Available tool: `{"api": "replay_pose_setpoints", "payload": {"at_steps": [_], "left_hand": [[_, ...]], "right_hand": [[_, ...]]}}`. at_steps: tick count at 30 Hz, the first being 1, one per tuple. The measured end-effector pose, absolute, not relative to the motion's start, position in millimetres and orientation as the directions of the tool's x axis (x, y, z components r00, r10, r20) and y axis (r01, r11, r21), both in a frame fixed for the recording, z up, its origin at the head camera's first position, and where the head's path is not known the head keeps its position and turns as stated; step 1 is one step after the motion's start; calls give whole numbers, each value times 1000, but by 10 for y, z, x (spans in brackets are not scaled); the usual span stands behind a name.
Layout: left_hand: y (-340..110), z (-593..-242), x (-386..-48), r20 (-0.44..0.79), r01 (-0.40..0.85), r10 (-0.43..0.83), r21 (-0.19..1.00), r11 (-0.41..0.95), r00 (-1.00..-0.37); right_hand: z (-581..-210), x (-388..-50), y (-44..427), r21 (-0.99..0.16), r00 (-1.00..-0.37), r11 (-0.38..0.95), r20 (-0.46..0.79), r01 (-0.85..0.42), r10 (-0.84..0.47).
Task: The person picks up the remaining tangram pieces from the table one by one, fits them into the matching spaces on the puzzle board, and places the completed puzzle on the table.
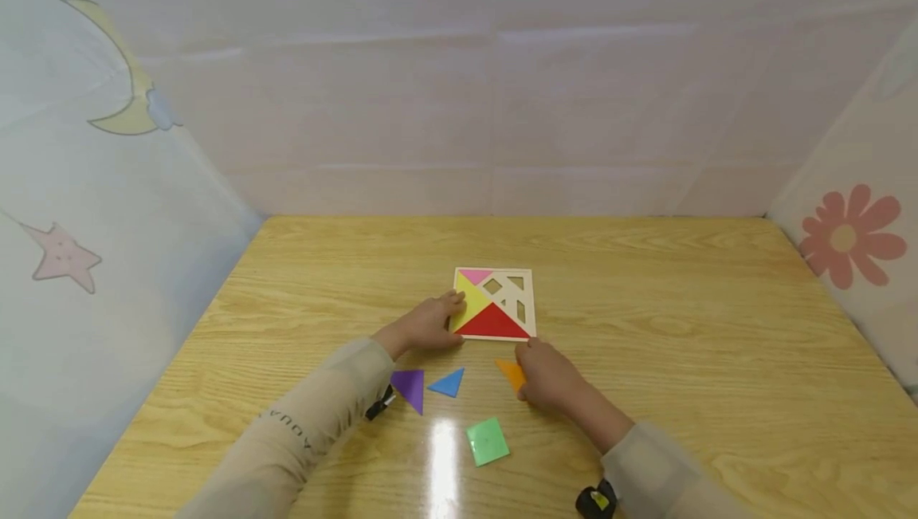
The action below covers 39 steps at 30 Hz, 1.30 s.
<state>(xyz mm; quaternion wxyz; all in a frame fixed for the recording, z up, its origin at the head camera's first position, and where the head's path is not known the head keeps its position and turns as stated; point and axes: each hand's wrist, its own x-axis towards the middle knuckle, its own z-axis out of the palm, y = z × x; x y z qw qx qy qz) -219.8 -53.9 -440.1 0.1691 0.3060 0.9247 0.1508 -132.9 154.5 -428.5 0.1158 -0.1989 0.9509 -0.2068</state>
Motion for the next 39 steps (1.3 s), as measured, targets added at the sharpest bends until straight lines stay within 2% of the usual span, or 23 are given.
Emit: {"api": "replay_pose_setpoints", "payload": {"at_steps": [5,9,27,39], "left_hand": [[-538,-4419,-2191,-221,512,618,392,765,-754],[-539,-4435,-2195,-219,517,619,385,765,-754],[-532,-4413,-2187,-230,506,613,389,770,-756],[-539,-4397,-2194,-222,501,607,391,772,-763]], "right_hand": [[-4286,-1330,1511,-476,-908,849,-210,-229,-363],[-4295,-1336,1517,-490,-910,848,-227,-200,-346],[-4261,-1363,1648,-524,-909,800,-110,-290,-402],[-4222,-1412,1689,-551,-924,791,-87,-266,-372]]}}
